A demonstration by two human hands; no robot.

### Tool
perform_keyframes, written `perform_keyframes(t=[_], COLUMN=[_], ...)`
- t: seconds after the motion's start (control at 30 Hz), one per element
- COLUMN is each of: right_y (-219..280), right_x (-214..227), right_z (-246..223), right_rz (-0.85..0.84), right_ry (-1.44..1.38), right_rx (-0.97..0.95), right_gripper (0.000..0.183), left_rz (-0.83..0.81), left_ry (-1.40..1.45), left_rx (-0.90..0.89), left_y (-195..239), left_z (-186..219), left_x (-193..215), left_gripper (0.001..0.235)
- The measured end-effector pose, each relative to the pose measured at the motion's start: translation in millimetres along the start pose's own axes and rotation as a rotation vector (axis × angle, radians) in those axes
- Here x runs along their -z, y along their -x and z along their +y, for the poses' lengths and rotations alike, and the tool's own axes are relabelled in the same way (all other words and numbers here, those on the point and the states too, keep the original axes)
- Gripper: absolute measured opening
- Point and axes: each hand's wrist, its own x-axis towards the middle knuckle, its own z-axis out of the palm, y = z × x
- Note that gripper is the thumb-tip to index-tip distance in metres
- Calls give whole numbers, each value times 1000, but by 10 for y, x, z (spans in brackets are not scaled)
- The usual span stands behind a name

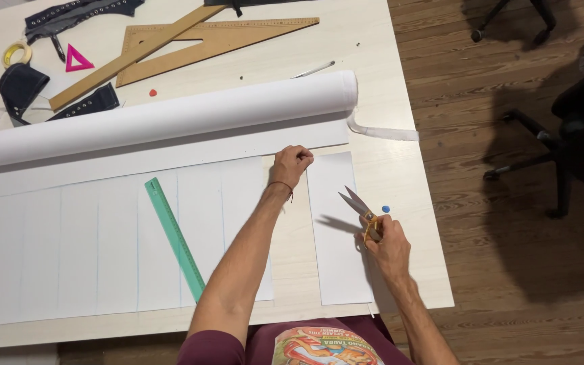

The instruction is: Cutting strips of paper from a roll using scissors along pre-drawn lines

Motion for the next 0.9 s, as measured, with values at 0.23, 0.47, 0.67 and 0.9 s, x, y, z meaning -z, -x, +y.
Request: perform_keyframes(t=[0.23, 0.47, 0.67, 0.9], right_y=[-3, 163, 549, 1015], right_x=[-87, 52, 502, 446], right_z=[12, -106, -482, -786], right_rz=[20, 29, -113, -432], right_ry=[-22, -308, -566, -833], right_rx=[-8, -49, -68, -11], right_gripper=[54, 56, 43, 63], left_rz=[-29, 65, 188, 296], left_ry=[-52, 69, 114, 94], left_rx=[23, -52, -48, -115], left_y=[-144, 31, 836, 1837], left_z=[-204, -327, -278, -887], left_x=[-116, -114, 428, 1014], left_gripper=[14, 25, 32, 25])
